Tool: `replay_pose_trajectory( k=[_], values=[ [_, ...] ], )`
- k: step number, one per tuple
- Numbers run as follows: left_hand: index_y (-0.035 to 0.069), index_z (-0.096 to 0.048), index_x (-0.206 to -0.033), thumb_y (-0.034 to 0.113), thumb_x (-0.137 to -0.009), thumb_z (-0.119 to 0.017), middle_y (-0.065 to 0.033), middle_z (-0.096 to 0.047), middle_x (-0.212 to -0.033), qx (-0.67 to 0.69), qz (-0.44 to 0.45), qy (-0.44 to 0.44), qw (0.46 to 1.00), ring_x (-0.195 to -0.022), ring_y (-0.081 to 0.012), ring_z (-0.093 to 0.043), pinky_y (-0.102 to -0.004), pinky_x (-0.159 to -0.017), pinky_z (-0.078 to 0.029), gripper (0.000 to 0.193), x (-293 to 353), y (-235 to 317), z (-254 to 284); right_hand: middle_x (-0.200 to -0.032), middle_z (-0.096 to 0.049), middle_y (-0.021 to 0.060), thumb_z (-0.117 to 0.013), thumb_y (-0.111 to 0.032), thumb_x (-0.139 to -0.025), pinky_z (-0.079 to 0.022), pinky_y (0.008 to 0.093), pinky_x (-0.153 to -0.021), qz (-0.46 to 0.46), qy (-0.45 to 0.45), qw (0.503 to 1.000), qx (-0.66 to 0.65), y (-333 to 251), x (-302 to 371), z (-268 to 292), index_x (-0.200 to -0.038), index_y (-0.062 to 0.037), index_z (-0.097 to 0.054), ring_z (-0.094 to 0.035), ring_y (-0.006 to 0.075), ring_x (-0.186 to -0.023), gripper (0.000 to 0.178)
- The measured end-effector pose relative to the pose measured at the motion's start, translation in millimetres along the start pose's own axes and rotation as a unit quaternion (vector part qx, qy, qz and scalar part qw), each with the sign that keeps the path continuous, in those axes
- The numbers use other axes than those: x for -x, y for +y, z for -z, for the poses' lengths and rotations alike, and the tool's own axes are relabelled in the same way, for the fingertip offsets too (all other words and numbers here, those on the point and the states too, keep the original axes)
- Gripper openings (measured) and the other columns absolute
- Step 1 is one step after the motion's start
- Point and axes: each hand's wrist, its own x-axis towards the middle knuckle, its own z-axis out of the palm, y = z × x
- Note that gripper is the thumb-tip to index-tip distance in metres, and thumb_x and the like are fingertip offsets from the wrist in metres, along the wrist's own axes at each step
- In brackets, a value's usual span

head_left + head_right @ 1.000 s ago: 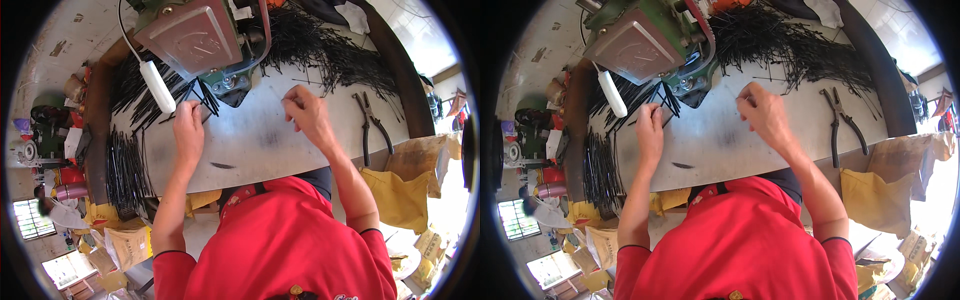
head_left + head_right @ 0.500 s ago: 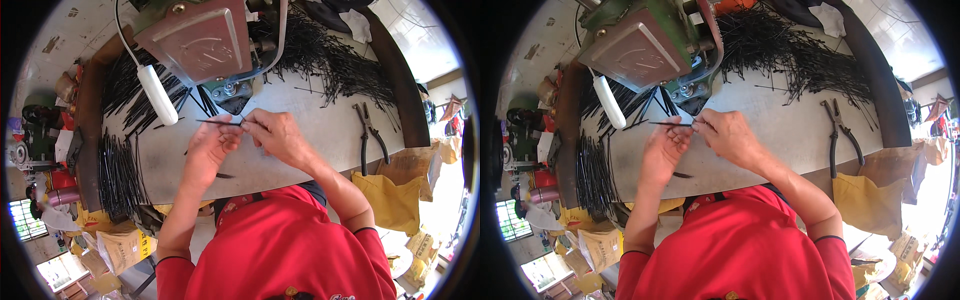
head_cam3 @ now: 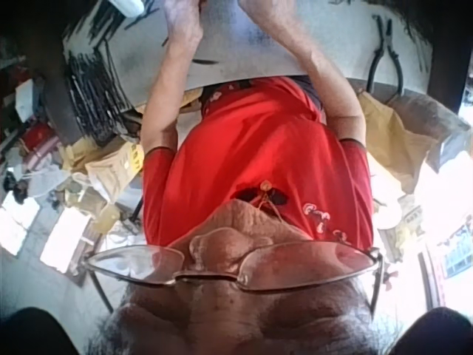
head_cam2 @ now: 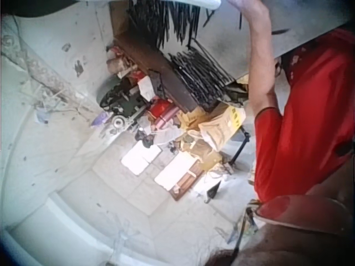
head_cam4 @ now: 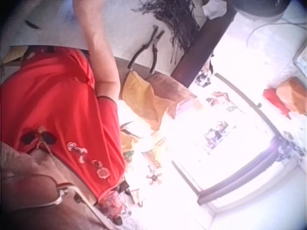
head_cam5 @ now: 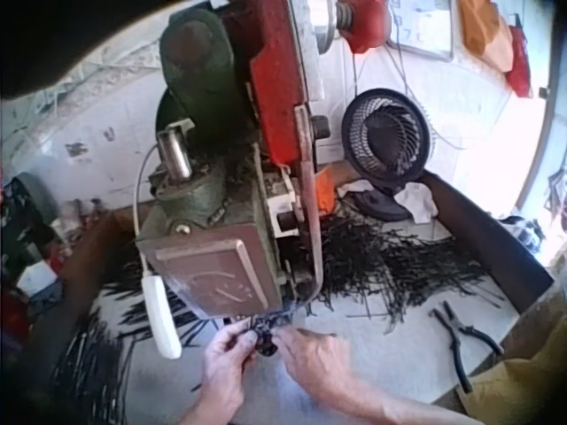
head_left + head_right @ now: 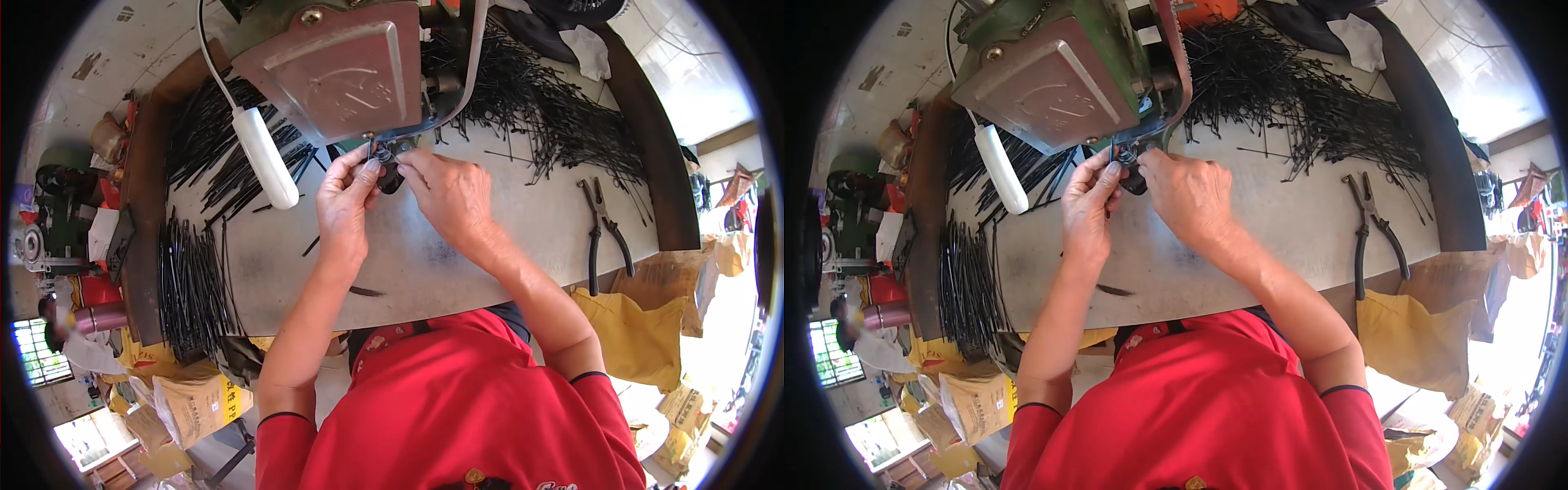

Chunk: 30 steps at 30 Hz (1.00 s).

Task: The person repeatedly feeds thin black metal rods into a stationary bending machine, bends them, and removes the finished pieces. They occasionally use pliers to adjust or trim the rods. The bent rods are placed on the workbench as the process continues.

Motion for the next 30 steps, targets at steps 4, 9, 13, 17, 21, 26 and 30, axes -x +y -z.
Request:
replay_pose_trajectory(
  k=[4,9,13,17,21,26,30],
  values=[
    [0.004,-0.059,-0.116,0.007,-0.091,-0.058,-0.0008,-0.062,-0.086,0.044,0.028,-0.016,0.999,-0.068,-0.0029,-0.048,-0.0159,-0.058,-0.037,0.026,-0.3,1.1,2.5,-0.064,-0.063,0.0081,-0.059,-0.015,-0.083,-0.045,0.042,-0.044,0.005,-0.022,0.999,0.044,-0.5,1.7,1.8,-0.086,-0.01,-0.055,-0.061,0.0309,-0.052,0.007],
    [-0.002,-0.051,-0.122,0.004,-0.091,-0.055,-0.0046,-0.061,-0.089,0.08,0.047,-0.036,0.995,-0.067,-0.0038,-0.047,-0.0157,-0.057,-0.037,0.032,-2.3,1.5,6.6,-0.062,-0.063,0.008,-0.061,-0.022,-0.086,-0.046,0.0385,-0.046,0.015,-0.034,0.996,0.08,-5.6,0.8,2.3,-0.099,-0.0147,-0.062,-0.061,0.0282,-0.052,0.015],
    [-0.004,-0.052,-0.12,0.003,-0.091,-0.054,-0.0073,-0.061,-0.089,0.108,0.064,-0.034,0.991,-0.065,-0.0048,-0.044,-0.0162,-0.055,-0.035,0.029,-4.0,3.0,7.9,-0.06,-0.063,0.0081,-0.06,-0.022,-0.087,-0.045,0.0378,-0.044,0.023,-0.027,0.996,0.083,-6.2,0.5,0.9,-0.1,-0.0143,-0.061,-0.061,0.0279,-0.05,0.015],
    [-0.004,-0.053,-0.119,0.003,-0.091,-0.054,-0.0077,-0.06,-0.087,0.119,0.072,-0.051,0.989,-0.063,-0.0052,-0.043,-0.0165,-0.053,-0.034,0.029,-5.2,6.0,8.9,-0.06,-0.062,0.0078,-0.06,-0.022,-0.087,-0.044,0.0377,-0.043,0.017,-0.036,0.995,0.09,-7.9,0.8,1.4,-0.1,-0.0145,-0.061,-0.06,0.0276,-0.048,0.015],
    [-0.004,-0.055,-0.118,0.003,-0.091,-0.055,-0.0074,-0.06,-0.086,0.126,0.078,-0.054,0.988,-0.062,-0.0052,-0.042,-0.0164,-0.052,-0.033,0.028,-4.6,8.4,8.5,-0.059,-0.062,0.0077,-0.06,-0.022,-0.087,-0.044,0.0379,-0.043,0.017,-0.03,0.996,0.083,-7.5,2.1,-0.1,-0.1,-0.0146,-0.061,-0.059,0.0276,-0.048,0.015],
    [-0.004,-0.056,-0.116,0.004,-0.091,-0.055,-0.0067,-0.06,-0.086,0.113,0.07,-0.053,0.99,-0.062,-0.005,-0.042,-0.0164,-0.052,-0.033,0.026,-4.2,8.5,8.6,-0.06,-0.062,0.0078,-0.06,-0.022,-0.088,-0.044,0.038,-0.043,0.015,-0.032,0.997,0.075,-8.0,3.0,-0.1,-0.1,-0.0145,-0.06,-0.059,0.028,-0.048,0.015],
    [-0.004,-0.057,-0.115,0.003,-0.091,-0.055,-0.0062,-0.06,-0.086,0.097,0.059,-0.047,0.992,-0.062,-0.0047,-0.043,-0.0162,-0.052,-0.033,0.025,-5.2,6.5,7.0,-0.062,-0.064,0.0077,-0.06,-0.021,-0.087,-0.045,0.0375,-0.044,0.007,-0.034,0.997,0.075,-6.6,2.6,-3.1,-0.101,-0.0145,-0.06,-0.06,0.0278,-0.049,0.015]
  ],
)
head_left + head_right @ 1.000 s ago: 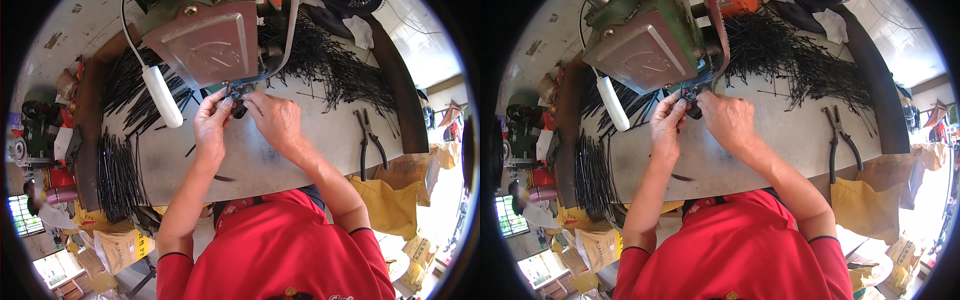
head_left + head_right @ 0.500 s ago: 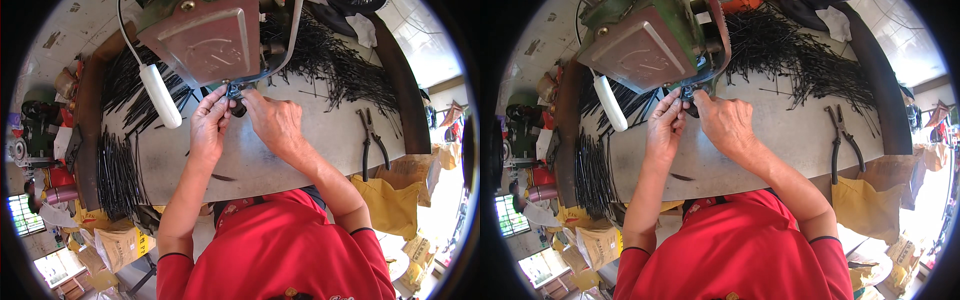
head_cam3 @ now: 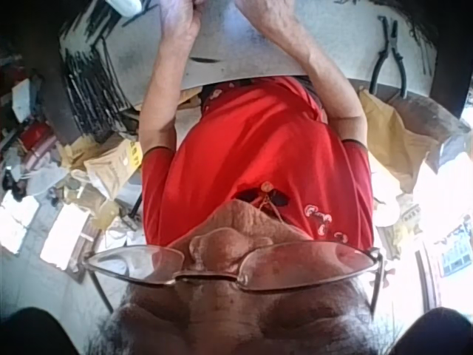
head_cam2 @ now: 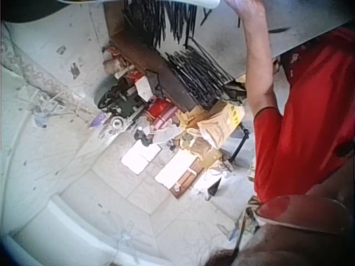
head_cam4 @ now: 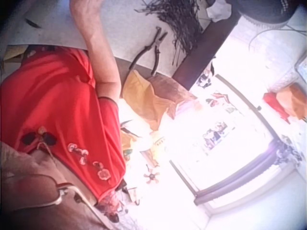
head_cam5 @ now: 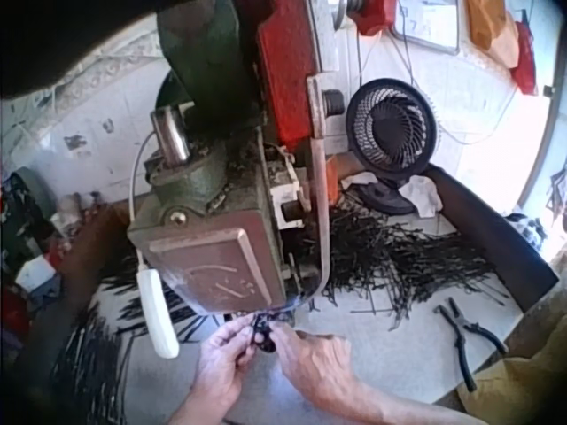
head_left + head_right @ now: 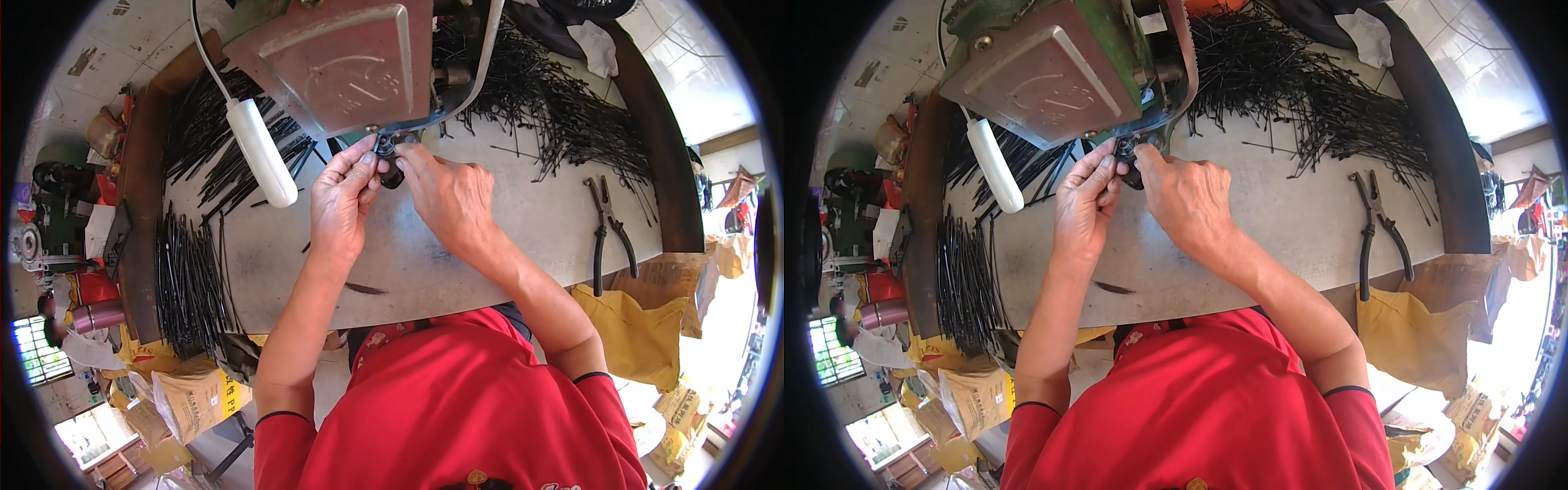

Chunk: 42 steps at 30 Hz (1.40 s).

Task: The person repeatedly feeds thin black metal rods into a stationary bending machine, bends them, and removes the finished pieces. They occasionally use pliers to adjust or trim the rods. The bent rods are placed on the workbench as the process continues.

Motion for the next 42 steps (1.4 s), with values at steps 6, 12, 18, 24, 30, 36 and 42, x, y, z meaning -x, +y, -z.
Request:
replay_pose_trajectory(
  k=[6,12,18,24,30,36,42],
  values=[
    [-0.004,-0.056,-0.117,0.002,-0.091,-0.054,-0.0057,-0.061,-0.088,0.041,0.007,0.009,0.999,-0.063,-0.0042,-0.044,-0.0155,-0.053,-0.033,0.027,2.0,-4.1,-1.9,-0.064,-0.063,0.007,-0.058,-0.013,-0.083,-0.044,0.0376,-0.042,0.013,0.049,0.998,-0.028,0.6,4.0,-5.0,-0.098,-0.0112,-0.057,-0.06,0.0274,-0.049,0.015],
    [-0.004,-0.055,-0.117,0.003,-0.091,-0.054,-0.0059,-0.061,-0.088,0.048,0.008,0.013,0.999,-0.064,-0.0043,-0.045,-0.016,-0.054,-0.035,0.027,2.0,-5.2,-2.1,-0.065,-0.063,0.0066,-0.057,-0.009,-0.08,-0.044,0.0389,-0.042,0.016,0.032,0.999,-0.022,-0.3,4.8,-4.3,-0.097,-0.0105,-0.056,-0.06,0.0277,-0.049,0.017],
    [-0.004,-0.055,-0.117,0.002,-0.091,-0.054,-0.0061,-0.06,-0.087,0.043,-0.002,0.014,0.999,-0.063,-0.0046,-0.044,-0.016,-0.053,-0.035,0.026,3.1,-5.4,-4.3,-0.065,-0.065,0.0062,-0.061,-0.019,-0.086,-0.047,0.0361,-0.045,0.001,0.027,1.0,-0.007,-0.5,4.7,-6.1,-0.104,-0.0158,-0.06,-0.062,0.0262,-0.051,0.017],
    [-0.004,-0.055,-0.116,0.003,-0.09,-0.056,-0.0066,-0.061,-0.085,0.033,-0.003,0.029,0.999,-0.063,-0.0049,-0.047,-0.0155,-0.052,-0.036,0.027,4.4,-5.7,-5.4,-0.065,-0.065,0.0072,-0.059,-0.016,-0.086,-0.046,0.0372,-0.044,0.004,0.025,1.0,-0.005,0.5,4.9,-9.0,-0.101,-0.0146,-0.059,-0.062,0.0279,-0.052,0.016],
    [0.002,-0.066,-0.108,0.006,-0.089,-0.059,-0.0015,-0.06,-0.072,-0.396,-0.133,0.055,0.907,-0.054,-0.0033,-0.046,-0.0177,-0.046,-0.035,0.021,7.1,15.8,-11.6,-0.062,-0.062,0.0133,-0.055,-0.009,-0.079,-0.046,0.046,-0.047,-0.016,-0.071,0.997,-0.005,-9.6,-6.7,7.9,-0.093,-0.0081,-0.053,-0.062,0.0352,-0.055,0.014],
    [0.003,-0.067,-0.105,0.008,-0.088,-0.06,0.0,-0.06,-0.073,-0.316,-0.097,0.038,0.943,-0.059,-0.0036,-0.05,-0.0189,-0.052,-0.04,0.019,3.1,19.8,-3.9,-0.061,-0.061,0.0152,-0.054,-0.016,-0.087,-0.048,0.0461,-0.051,-0.014,-0.044,0.998,-0.046,-1.6,-3.1,-4.1,-0.095,-0.0105,-0.054,-0.063,0.036,-0.058,0.01],
    [0.002,-0.059,-0.096,0.01,-0.088,-0.062,-0.0027,-0.063,-0.083,-0.144,-0.001,-0.009,0.989,-0.073,-0.0083,-0.059,-0.0208,-0.066,-0.046,0.012,4.8,18.1,-5.1,-0.061,-0.06,0.0132,-0.057,-0.019,-0.088,-0.047,0.0406,-0.053,-0.006,-0.059,0.991,-0.12,4.3,-2.7,15.2,-0.097,-0.0119,-0.061,-0.061,0.0338,-0.058,0.012]
  ],
)
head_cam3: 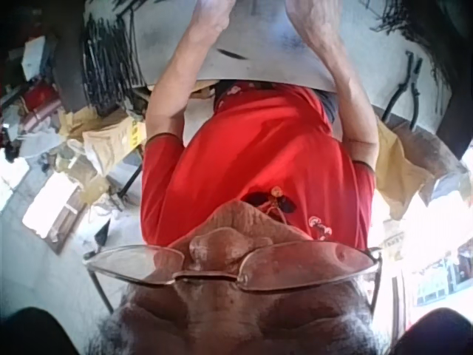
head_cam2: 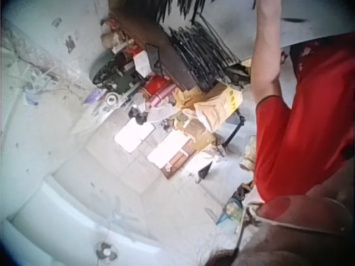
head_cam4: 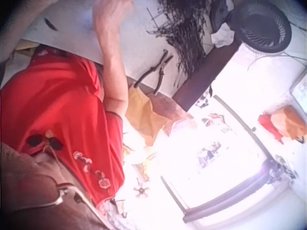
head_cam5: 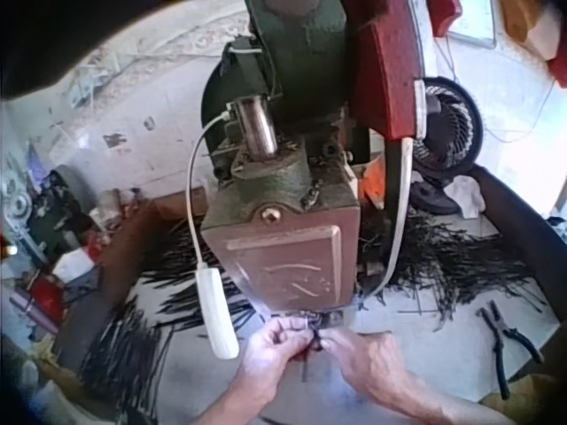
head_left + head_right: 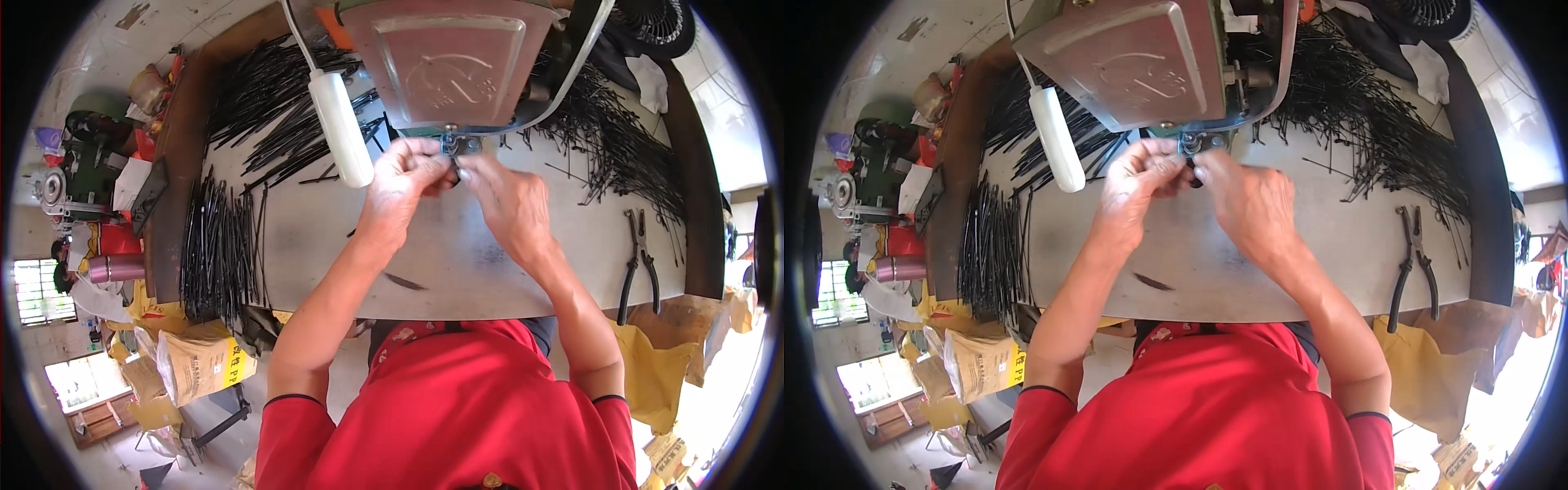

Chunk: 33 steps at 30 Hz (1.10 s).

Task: The person repeatedly feeds thin black metal rods into a stationary bending machine, bends them, and removes the finished pieces. They occasionally use pliers to adjust or trim the rods. The bent rods are placed on the workbench as the process continues.

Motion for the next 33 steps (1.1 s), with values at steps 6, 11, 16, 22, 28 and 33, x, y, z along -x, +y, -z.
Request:
replay_pose_trajectory(
  k=[6,11,16,22,28,33],
  values=[
    [0.004,-0.056,-0.094,0.008,-0.086,-0.063,-0.0031,-0.062,-0.086,0.143,0.064,-0.008,0.988,-0.081,-0.0103,-0.06,-0.023,-0.073,-0.048,0.011,18.1,-2.4,1.1,-0.084,-0.065,0.0067,-0.063,-0.01,-0.087,-0.049,0.0299,-0.058,-0.193,-0.038,0.881,-0.431,-5.9,19.0,4.3,-0.101,-0.0038,-0.061,-0.062,0.0165,-0.064,0.016],
    [0.002,-0.059,-0.103,0.007,-0.087,-0.061,-0.0038,-0.061,-0.091,0.051,0.016,-0.031,0.998,-0.081,-0.009,-0.058,-0.0229,-0.073,-0.049,0.016,35.0,-18.5,-8.4,-0.089,-0.062,0.0031,-0.063,-0.008,-0.088,-0.049,0.0213,-0.07,-0.325,0.091,0.586,-0.737,0.6,36.9,-14.7,-0.109,0.0018,-0.06,-0.059,0.0105,-0.071,0.023],
    [0.002,-0.068,-0.092,0.007,-0.086,-0.059,-0.0076,-0.061,-0.087,-0.434,-0.282,0.15,0.842,-0.084,-0.0179,-0.057,-0.0285,-0.076,-0.045,0.012,-9.6,-4.8,62.6,-0.077,-0.06,0.0042,-0.063,0.0,-0.082,-0.05,0.0264,-0.057,-0.187,-0.004,0.921,-0.34,-11.5,38.6,28.2,-0.119,0.0006,-0.057,-0.057,0.0124,-0.064,0.037],
    [0.003,-0.07,-0.09,0.008,-0.078,-0.066,-0.011,-0.063,-0.087,-0.612,-0.304,0.18,0.707,-0.084,-0.0293,-0.056,-0.0374,-0.082,-0.044,0.014,-54.6,-21.4,116.8,-0.065,-0.051,0.0072,-0.064,0.003,-0.074,-0.047,0.034,-0.05,0.147,-0.024,0.989,-0.019,-20.7,58.5,16.1,-0.127,-0.0068,-0.05,-0.055,0.0209,-0.056,0.056],
    [0.009,-0.067,-0.096,0.006,-0.075,-0.065,-0.0128,-0.065,-0.093,-0.655,-0.33,0.175,0.656,-0.084,-0.0296,-0.063,-0.0396,-0.073,-0.05,0.021,-58.4,-23.8,118.3,-0.06,-0.052,0.0068,-0.068,-0.015,-0.08,-0.045,0.0317,-0.048,0.099,-0.019,0.995,-0.026,-2.1,66.0,-3.3,-0.09,-0.0054,-0.065,-0.054,0.0197,-0.05,0.014],
    [0.003,-0.061,-0.099,-0.003,-0.078,-0.062,-0.0147,-0.061,-0.088,-0.635,-0.458,0.146,0.605,-0.079,-0.0343,-0.06,-0.04,-0.069,-0.049,0.022,-43.8,-2.3,88.6,-0.059,-0.057,0.0076,-0.061,-0.021,-0.085,-0.041,0.0274,-0.045,-0.225,-0.133,0.925,-0.275,-2.2,32.7,23.4,-0.092,-0.0019,-0.063,-0.051,0.0143,-0.045,0.02]
  ],
)
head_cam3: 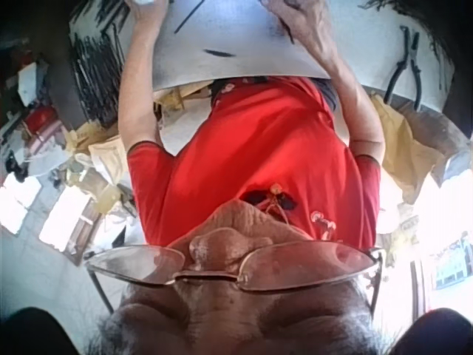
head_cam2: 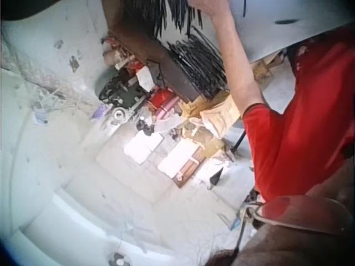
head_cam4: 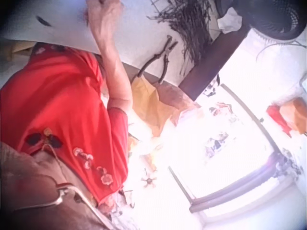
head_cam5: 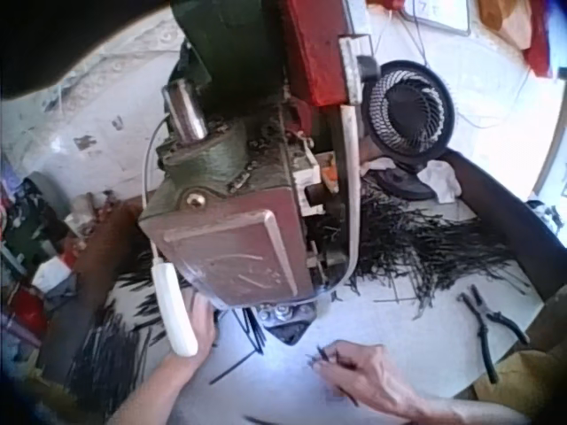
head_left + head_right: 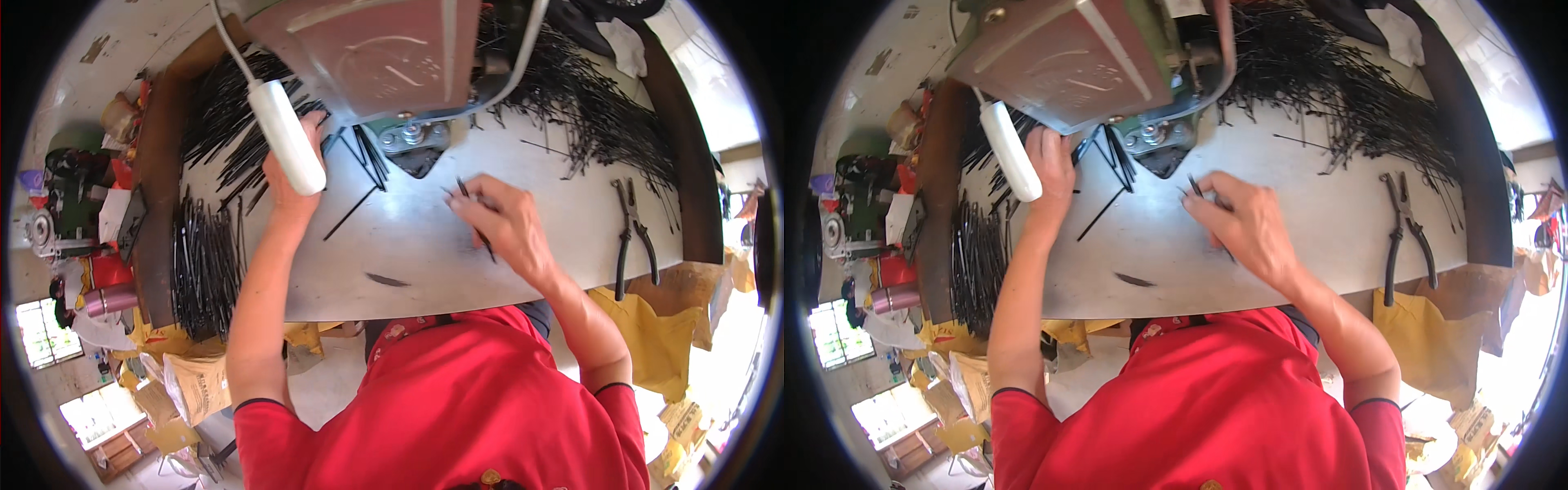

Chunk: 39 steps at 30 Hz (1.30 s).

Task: The person repeatedly feeds thin black metal rods into a stationary bending machine, bends them, and removes the finished pieces. They occasionally use pliers to adjust or trim the rods. The bent rods are placed on the workbench as the process continues.

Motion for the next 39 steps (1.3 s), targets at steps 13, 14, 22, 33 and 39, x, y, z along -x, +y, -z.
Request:
replay_pose_trajectory(
  k=[13,14,22,33,39],
  values=[
    [0.002,-0.056,-0.12,0.01,-0.09,-0.061,-0.0013,-0.062,-0.091,0.666,0.515,-0.081,0.533,-0.075,-0.0057,-0.055,-0.0187,-0.063,-0.044,0.032,1.7,102.5,9.0,-0.063,-0.06,0.0046,-0.059,-0.021,-0.086,-0.033,0.0203,-0.04,-0.06,-0.025,0.958,-0.28,2.6,-58.9,-21.2,-0.095,-0.0033,-0.062,-0.049,0.0076,-0.042,0.02],
    [0.002,-0.056,-0.12,0.01,-0.09,-0.061,-0.0017,-0.062,-0.091,0.674,0.51,-0.078,0.529,-0.075,-0.0059,-0.055,-0.0189,-0.063,-0.044,0.032,3.6,102.6,7.5,-0.063,-0.06,0.0046,-0.059,-0.021,-0.086,-0.032,0.0204,-0.039,-0.054,-0.014,0.961,-0.269,-1.1,-56.1,-20.3,-0.095,-0.0032,-0.062,-0.049,0.0077,-0.042,0.02],
    [0.001,-0.056,-0.119,0.01,-0.09,-0.06,-0.0038,-0.063,-0.09,0.694,0.499,-0.072,0.514,-0.074,-0.0072,-0.056,-0.02,-0.063,-0.043,0.031,3.0,103.2,6.6,-0.062,-0.06,0.0054,-0.058,-0.017,-0.086,-0.037,0.0216,-0.038,-0.016,0.022,0.965,-0.261,-8.3,-55.0,-20.0,-0.089,0.0006,-0.061,-0.052,0.0096,-0.042,0.018],
    [0.0,-0.055,-0.119,0.008,-0.091,-0.059,-0.0048,-0.062,-0.09,0.697,0.493,-0.066,0.517,-0.074,-0.0083,-0.056,-0.0204,-0.063,-0.044,0.03,0.7,105.5,6.9,-0.062,-0.059,0.0048,-0.058,-0.016,-0.086,-0.037,0.0216,-0.038,-0.01,0.022,0.96,-0.279,-7.2,-55.7,-23.5,-0.088,-0.0005,-0.061,-0.051,0.0098,-0.042,0.016],
    [-0.002,-0.052,-0.121,0.007,-0.091,-0.057,-0.0057,-0.062,-0.091,0.697,0.493,-0.056,0.517,-0.073,-0.0091,-0.057,-0.021,-0.063,-0.045,0.031,1.9,106.9,4.3,-0.061,-0.059,0.0051,-0.058,-0.017,-0.086,-0.037,0.0211,-0.038,-0.006,0.024,0.956,-0.293,-5.2,-56.2,-25.0,-0.087,0.0,-0.061,-0.051,0.0094,-0.042,0.017]
  ],
)
